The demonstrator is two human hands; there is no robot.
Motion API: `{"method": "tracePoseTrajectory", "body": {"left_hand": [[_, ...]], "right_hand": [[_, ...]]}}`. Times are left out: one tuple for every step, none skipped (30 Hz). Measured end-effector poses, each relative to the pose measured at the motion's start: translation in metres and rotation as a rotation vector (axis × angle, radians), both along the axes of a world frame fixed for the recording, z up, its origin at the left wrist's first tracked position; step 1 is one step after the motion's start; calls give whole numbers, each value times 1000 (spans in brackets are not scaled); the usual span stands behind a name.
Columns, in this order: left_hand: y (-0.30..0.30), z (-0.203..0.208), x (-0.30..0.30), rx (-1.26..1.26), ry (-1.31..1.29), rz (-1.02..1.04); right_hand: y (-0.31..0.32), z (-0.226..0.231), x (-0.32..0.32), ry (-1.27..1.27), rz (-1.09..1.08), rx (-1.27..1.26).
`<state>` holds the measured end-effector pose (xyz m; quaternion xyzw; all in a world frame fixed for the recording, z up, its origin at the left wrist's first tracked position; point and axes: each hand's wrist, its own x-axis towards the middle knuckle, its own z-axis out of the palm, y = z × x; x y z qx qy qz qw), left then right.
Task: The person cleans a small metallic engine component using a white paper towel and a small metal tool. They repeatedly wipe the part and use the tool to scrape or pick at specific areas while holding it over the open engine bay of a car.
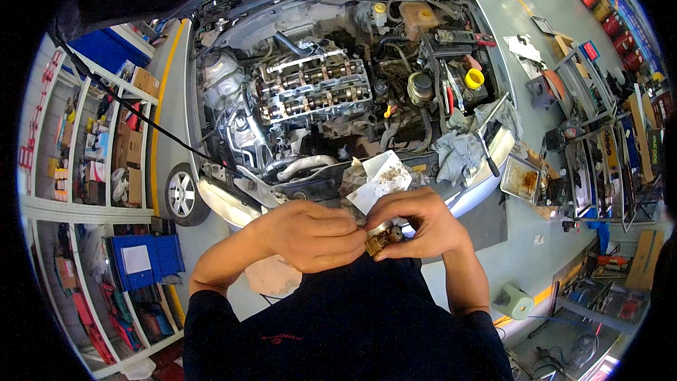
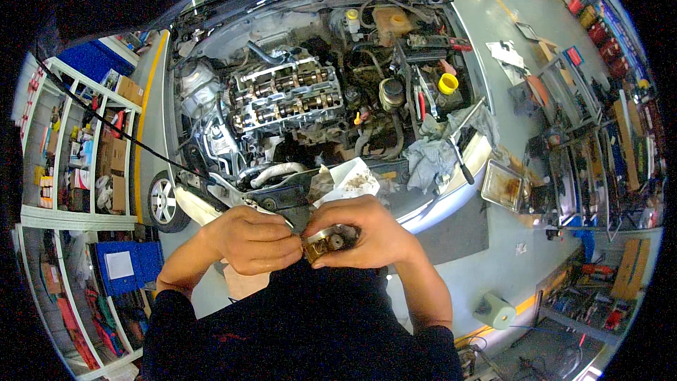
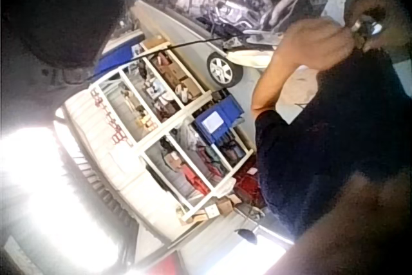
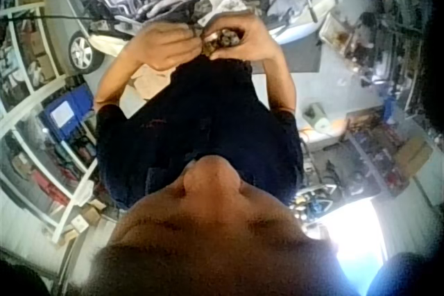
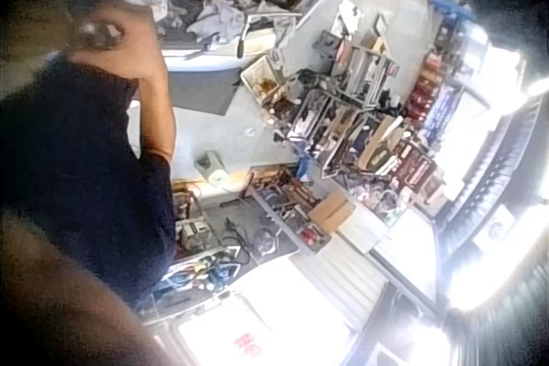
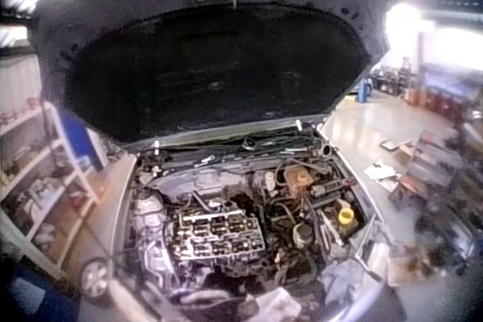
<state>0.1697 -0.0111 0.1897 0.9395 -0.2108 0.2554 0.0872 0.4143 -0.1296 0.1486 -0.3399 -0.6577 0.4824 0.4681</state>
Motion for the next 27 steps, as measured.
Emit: {"method": "tracePoseTrajectory", "body": {"left_hand": [[-1, 0, 0, -36, 1, 14], [-2, 0, 0, -71, 4, 29], [-2, 0, 0, -107, 6, 44], [-2, -1, 0, -114, -2, 47], [-2, -1, 1, -121, -11, 51], [-2, -2, 1, -128, -20, 55], [-2, -3, 0, -110, -21, 48], [-1, -4, 0, -92, -24, 41], [-1, -4, -1, -74, -27, 34], [-1, -3, 0, -61, -22, 25], [-1, -1, 0, -47, -16, 15], [-1, -1, 0, -33, -11, 6], [-1, -2, 0, -21, -13, -1], [0, -4, -1, -9, -16, -6], [0, -5, -1, 3, -18, -12], [-1, -5, -3, -33, 1, 10], [-2, -5, -4, -69, 19, 30], [-2, -5, -4, -104, 37, 51], [-2, -5, -4, -93, 10, 57], [-2, -5, -2, -83, -17, 63], [-2, -4, -2, -72, -45, 69], [-2, -4, -1, -59, -47, 57], [-1, -3, -2, -46, -49, 47], [-1, -2, -2, -32, -52, 37], [0, -2, -2, 2, -55, 30], [0, -1, -3, 36, -58, 22], [0, -1, -3, 70, -61, 14]], "right_hand": [[0, -1, 0, 3, 0, 1], [0, -1, -1, 8, 0, 2], [0, -1, 0, 4, -1, 6], [0, 1, 0, 1, -3, 9], [0, 1, 0, -3, -3, 13], [1, 1, 0, 0, -1, 15], [1, 1, 0, 2, 2, 18], [1, 1, 0, 3, 4, 20], [1, 2, 0, 3, 2, 22], [1, 2, 0, 3, 0, 24], [1, 3, 0, 4, -2, 26], [1, 2, 0, 3, -2, 28], [0, 2, 0, 2, -2, 29], [1, 2, 0, 1, 0, 31], [1, 1, -1, 7, 1, 28], [1, 1, -1, 12, 2, 24], [1, 1, -1, 16, 2, 21], [1, 1, -1, 18, 3, 20], [1, 1, -1, 19, 5, 19], [1, 0, -1, 20, 6, 17], [1, 1, -1, 20, 4, 19], [1, 2, -1, 19, 3, 21], [1, 3, -1, 19, 3, 23], [1, 3, -2, 18, 2, 27], [2, 3, -2, 17, 0, 31], [2, 3, -2, 16, -1, 34], [2, 4, -2, 15, -3, 35]]}}
